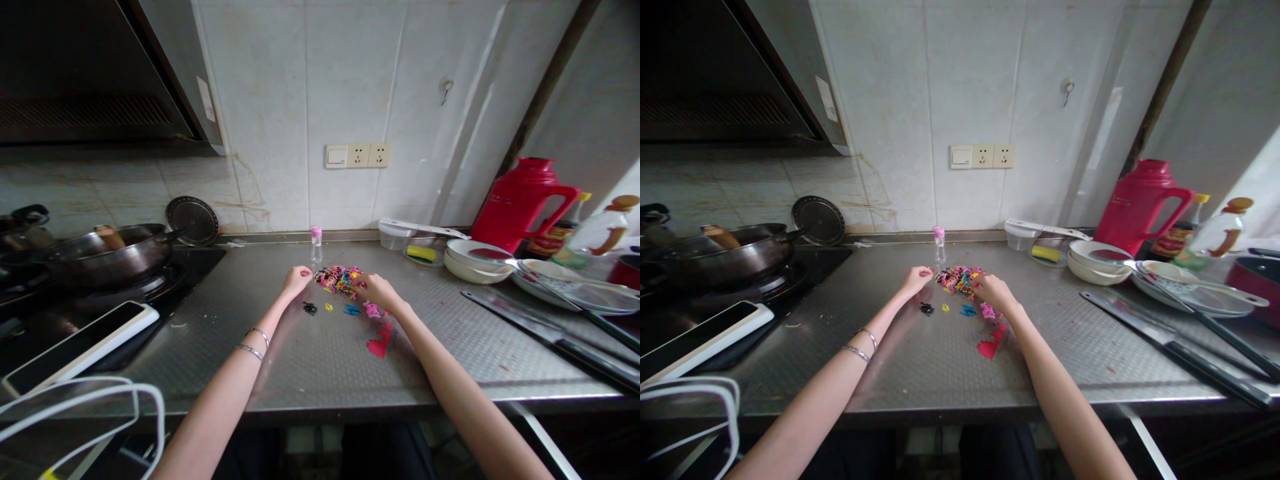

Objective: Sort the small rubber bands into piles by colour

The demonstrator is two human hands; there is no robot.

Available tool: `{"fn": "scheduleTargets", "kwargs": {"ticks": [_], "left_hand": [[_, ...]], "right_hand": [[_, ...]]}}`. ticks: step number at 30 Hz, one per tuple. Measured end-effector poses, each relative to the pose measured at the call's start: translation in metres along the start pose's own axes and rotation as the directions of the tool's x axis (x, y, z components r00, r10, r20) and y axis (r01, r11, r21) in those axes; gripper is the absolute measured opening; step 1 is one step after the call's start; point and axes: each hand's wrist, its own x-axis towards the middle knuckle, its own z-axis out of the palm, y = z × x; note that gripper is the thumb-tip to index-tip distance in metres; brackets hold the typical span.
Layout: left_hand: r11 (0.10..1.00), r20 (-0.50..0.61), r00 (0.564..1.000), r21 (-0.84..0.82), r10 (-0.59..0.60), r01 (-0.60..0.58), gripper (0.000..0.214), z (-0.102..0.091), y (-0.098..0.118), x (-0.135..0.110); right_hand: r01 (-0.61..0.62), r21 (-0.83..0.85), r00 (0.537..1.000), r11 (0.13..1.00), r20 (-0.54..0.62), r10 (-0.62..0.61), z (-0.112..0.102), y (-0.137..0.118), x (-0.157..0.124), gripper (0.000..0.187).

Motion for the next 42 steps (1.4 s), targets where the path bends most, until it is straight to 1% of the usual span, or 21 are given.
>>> {"fn": "scheduleTargets", "kwargs": {"ticks": [7, 15, 23, 28, 33, 36, 39, 42], "left_hand": [[1.0, 0.002, 1.0, -0.005, -0.01, 0.01, 0.013, -0.001, 0.001, 0.0], [1.0, -0.003, 1.0, -0.01, 0.019, -0.02, 0.014, 0.002, -0.003, 0.002], [1.0, 0.002, 1.0, 0.021, 0.005, -0.005, 0.013, 0.0, 0.004, -0.001], [0.999, 0.021, 0.999, 0.025, 0.024, -0.025, 0.015, 0.0, 0.004, -0.002], [0.998, 0.041, 0.998, 0.043, 0.041, -0.043, 0.017, 0.004, 0.001, -0.002], [0.995, 0.068, 0.995, 0.073, 0.066, -0.071, 0.017, 0.007, 0.003, -0.004], [0.986, 0.137, 0.985, 0.116, 0.106, -0.123, 0.019, 0.008, 0.011, -0.009], [0.977, 0.231, 0.964, 0.134, 0.131, -0.165, 0.022, 0.009, 0.021, -0.015]], "right_hand": [[0.006, 0.059, 0.999, 0.998, -0.053, -0.003, -0.004, 0.002, 0.002, 0.014], [0.031, 0.101, 0.995, 0.994, -0.093, -0.022, -0.003, -0.002, 0.003, 0.013], [0.042, 0.146, 0.996, 0.988, -0.083, -0.03, -0.004, -0.004, 0.003, 0.014], [0.11, 0.227, 0.993, 0.968, -0.062, -0.098, -0.001, -0.014, 0.005, 0.014], [0.235, 0.289, 0.97, 0.928, -0.013, -0.241, 0.008, -0.031, 0.006, 0.013], [0.27, 0.299, 0.956, 0.915, 0.033, -0.293, 0.012, -0.04, 0.004, 0.015], [0.29, 0.322, 0.946, 0.901, 0.043, -0.32, 0.01, -0.045, 0.002, 0.019], [0.252, 0.326, 0.964, 0.911, -0.001, -0.266, 0.002, -0.044, 0.002, 0.021]]}}
